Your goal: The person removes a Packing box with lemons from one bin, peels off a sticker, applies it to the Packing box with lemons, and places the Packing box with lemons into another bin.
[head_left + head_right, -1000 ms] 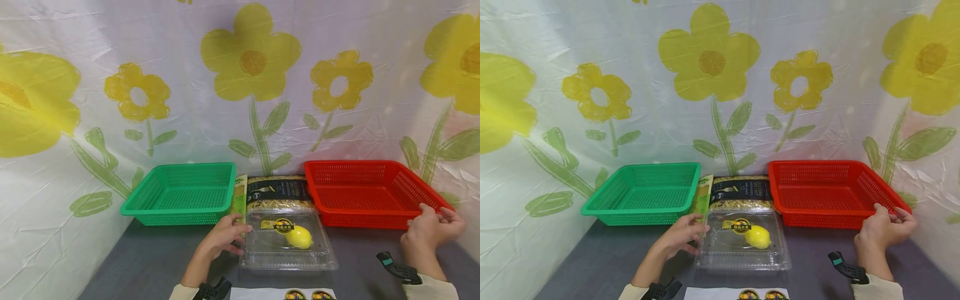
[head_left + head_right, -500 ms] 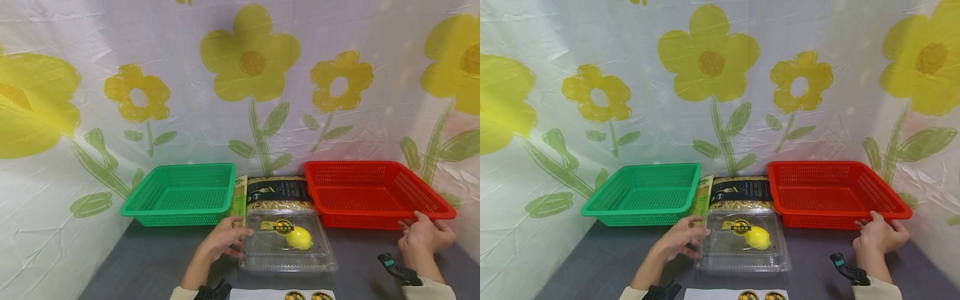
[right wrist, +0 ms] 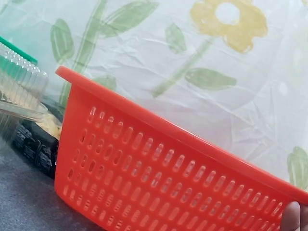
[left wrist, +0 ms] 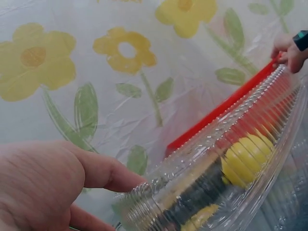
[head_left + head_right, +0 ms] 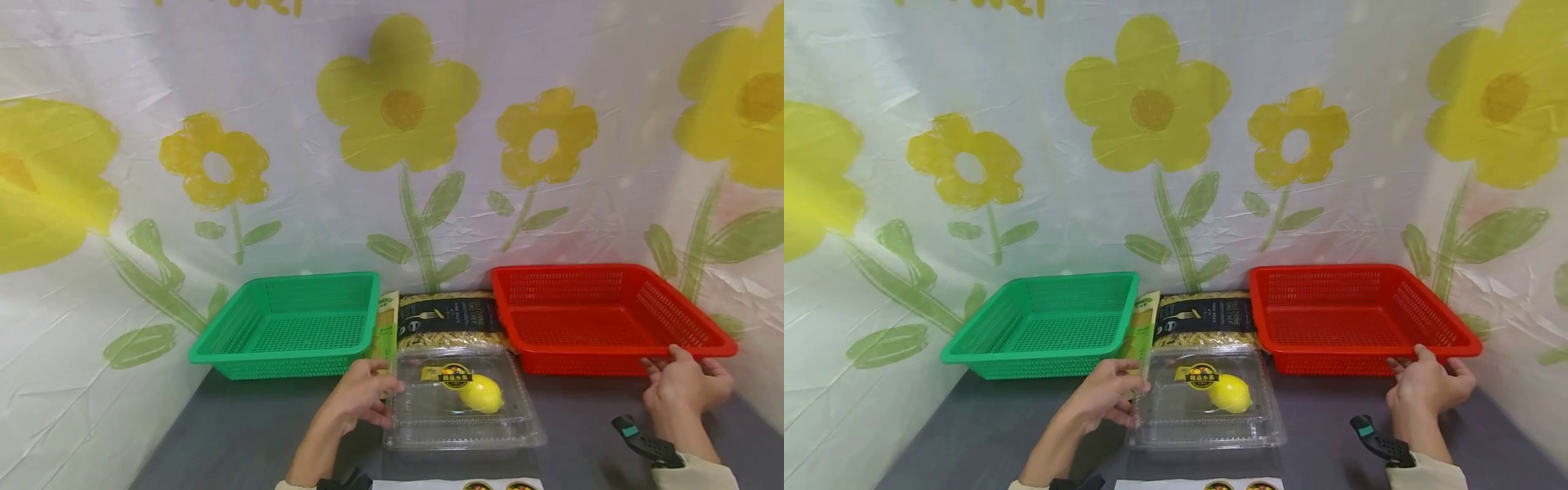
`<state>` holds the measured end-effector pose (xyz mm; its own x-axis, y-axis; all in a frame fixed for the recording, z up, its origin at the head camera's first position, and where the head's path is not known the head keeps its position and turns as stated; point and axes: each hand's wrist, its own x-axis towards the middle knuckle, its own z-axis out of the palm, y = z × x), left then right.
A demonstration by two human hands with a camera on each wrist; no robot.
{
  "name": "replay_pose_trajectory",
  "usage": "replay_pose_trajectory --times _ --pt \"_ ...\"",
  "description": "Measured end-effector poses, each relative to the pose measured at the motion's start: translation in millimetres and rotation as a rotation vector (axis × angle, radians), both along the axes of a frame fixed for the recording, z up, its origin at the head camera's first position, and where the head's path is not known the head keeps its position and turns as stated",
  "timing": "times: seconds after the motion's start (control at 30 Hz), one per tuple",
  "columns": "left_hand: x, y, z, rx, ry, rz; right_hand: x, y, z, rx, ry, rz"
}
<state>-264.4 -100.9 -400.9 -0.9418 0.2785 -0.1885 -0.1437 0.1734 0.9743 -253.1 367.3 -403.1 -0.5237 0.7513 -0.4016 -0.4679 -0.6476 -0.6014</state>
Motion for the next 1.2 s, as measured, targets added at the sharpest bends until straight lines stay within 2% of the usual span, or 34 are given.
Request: replay_pose_trajectory --times 0.27,0.63,0.8,0.93,1.07,1.2 --pt "-1.4 -6.5 16.8 0.026 -0.004 0.003 -0.1 -0.1 -1.3 0.007 -0.019 0.015" --pt "-10.9 -10.1 49.5 -0.053 0.034 0.021 0.5 -1.8 -2.2 0.029 -0.039 0.023" --pt "-20.8 -16.3 59.8 -0.065 0.022 0.044 -0.4 -3.5 -3.0 0.033 -0.046 0.022" --pt "-30.8 -16.3 68.7 -0.046 0.016 0.037 -1.0 -4.9 -2.8 0.038 -0.053 0.027" --pt "-42.6 -7.5 84.9 0.008 0.013 0.004 -0.5 -4.5 -2.3 0.032 -0.044 0.018" --pt "-57.0 10.6 101.9 0.069 0.019 -0.007 -0.2 -2.4 -1.0 0.013 -0.026 0.007"
